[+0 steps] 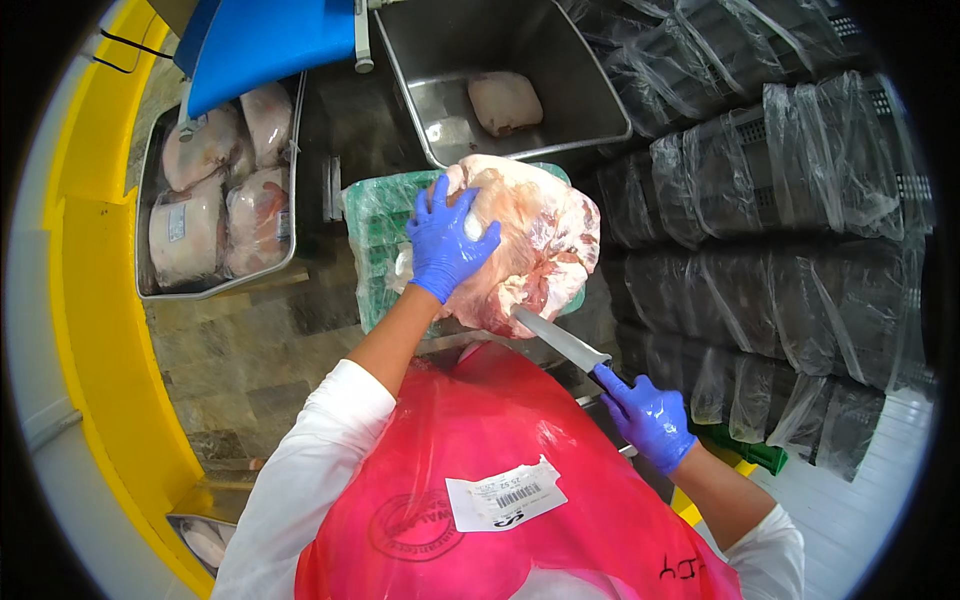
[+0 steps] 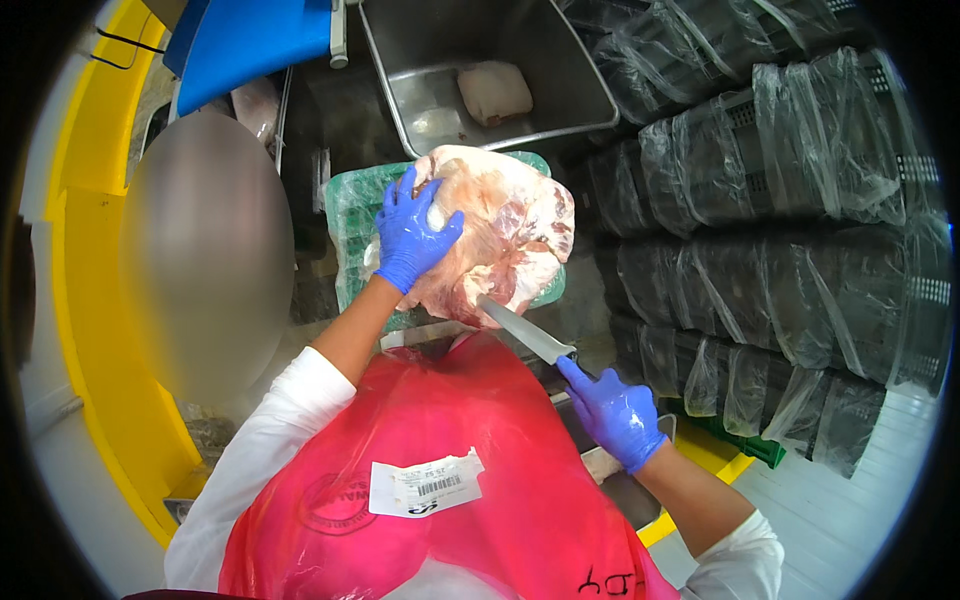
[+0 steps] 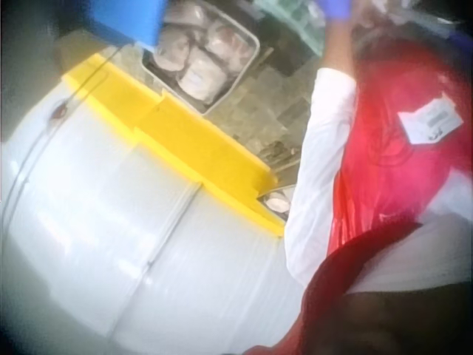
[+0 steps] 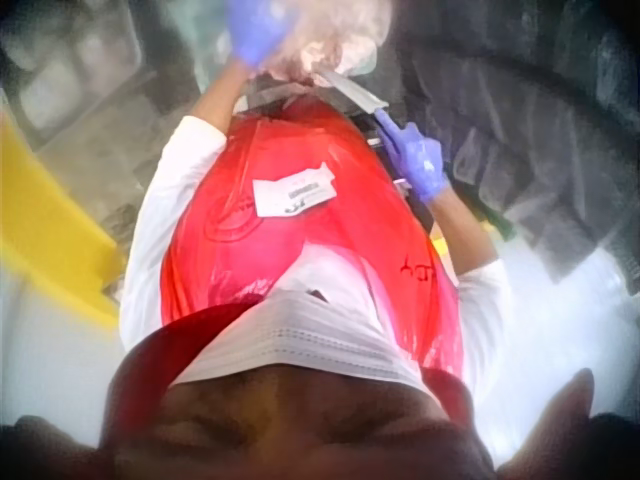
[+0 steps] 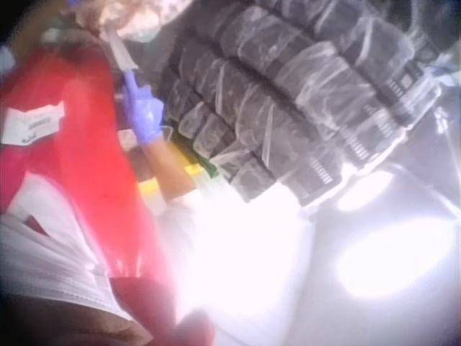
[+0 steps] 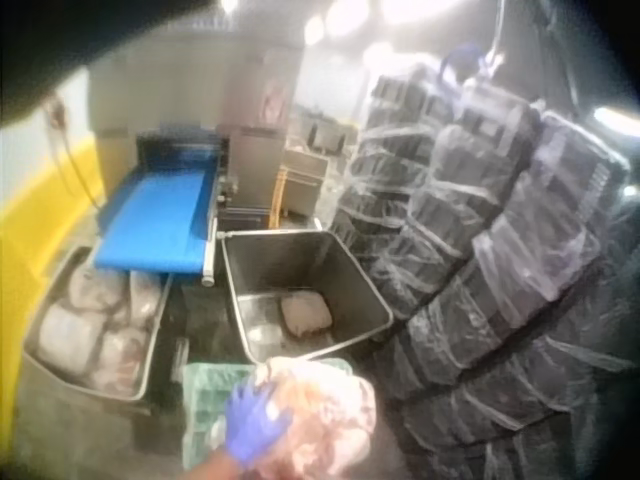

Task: The person removes a large piece of meat from a metal bin, places it on a green cutting board, and uses a knife to trim fat and connective tissue. The trimmed meat is then placed into a second metal bin. The person repeats this process with additional pieces of meat.

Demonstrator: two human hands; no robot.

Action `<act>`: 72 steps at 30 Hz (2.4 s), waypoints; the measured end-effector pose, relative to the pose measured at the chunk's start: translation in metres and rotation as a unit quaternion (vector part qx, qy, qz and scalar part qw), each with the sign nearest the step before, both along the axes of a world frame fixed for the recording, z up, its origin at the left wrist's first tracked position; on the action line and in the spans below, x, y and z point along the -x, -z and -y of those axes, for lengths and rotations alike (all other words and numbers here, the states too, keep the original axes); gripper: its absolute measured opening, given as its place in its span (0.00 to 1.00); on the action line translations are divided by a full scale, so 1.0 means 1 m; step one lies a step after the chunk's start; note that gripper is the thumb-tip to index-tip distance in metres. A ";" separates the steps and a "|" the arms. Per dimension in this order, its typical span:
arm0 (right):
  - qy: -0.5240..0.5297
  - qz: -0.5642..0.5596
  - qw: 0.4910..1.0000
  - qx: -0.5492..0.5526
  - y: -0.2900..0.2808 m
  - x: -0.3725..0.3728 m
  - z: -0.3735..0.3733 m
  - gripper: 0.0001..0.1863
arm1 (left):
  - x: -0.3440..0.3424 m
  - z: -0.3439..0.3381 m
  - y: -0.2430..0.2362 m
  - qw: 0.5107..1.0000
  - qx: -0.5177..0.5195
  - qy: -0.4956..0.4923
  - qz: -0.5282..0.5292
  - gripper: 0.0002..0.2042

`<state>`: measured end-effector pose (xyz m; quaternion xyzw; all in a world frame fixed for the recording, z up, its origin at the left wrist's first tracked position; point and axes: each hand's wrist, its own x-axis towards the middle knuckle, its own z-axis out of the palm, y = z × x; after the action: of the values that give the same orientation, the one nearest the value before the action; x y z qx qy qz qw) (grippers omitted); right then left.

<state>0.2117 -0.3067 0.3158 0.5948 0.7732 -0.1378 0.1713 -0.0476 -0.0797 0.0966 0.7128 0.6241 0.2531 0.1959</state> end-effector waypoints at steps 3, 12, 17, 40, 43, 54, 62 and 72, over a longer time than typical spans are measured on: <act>0.001 -0.010 0.999 -0.037 0.057 -0.037 0.032 0.29 | -0.003 -0.003 -0.014 1.000 0.006 0.019 -0.008 0.33; 0.016 -0.150 0.981 -0.125 0.205 -0.088 0.072 0.28 | 0.004 -0.005 0.010 0.999 -0.014 0.033 0.034 0.33; 0.022 -0.165 0.972 -0.167 0.247 -0.091 0.076 0.28 | 0.000 -0.002 0.007 0.998 -0.059 0.030 0.004 0.33; 0.057 -0.030 0.997 -0.044 -0.067 -0.028 -0.018 0.19 | 0.002 -0.004 0.006 0.999 -0.023 0.003 0.032 0.34; 0.065 -0.012 0.998 0.014 -0.087 -0.016 -0.053 0.18 | 0.003 -0.006 0.015 0.999 -0.034 0.009 0.033 0.34; 0.030 -0.049 0.997 -0.046 -0.013 -0.041 -0.010 0.23 | 0.000 -0.001 -0.002 1.000 0.010 0.018 -0.003 0.36; 0.076 -0.103 0.985 -0.119 0.027 -0.061 0.034 0.23 | -0.039 -0.010 -0.037 0.883 -0.247 0.333 -0.219 0.36; 0.118 -0.111 0.981 -0.108 0.023 -0.062 0.044 0.22 | -0.028 0.006 -0.032 0.861 -0.251 0.420 -0.142 0.13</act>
<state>0.2735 -0.3508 0.2924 0.6782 0.7219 -0.1378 0.0016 -0.0198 -0.0855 0.1282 0.9604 0.2023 0.1913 0.0068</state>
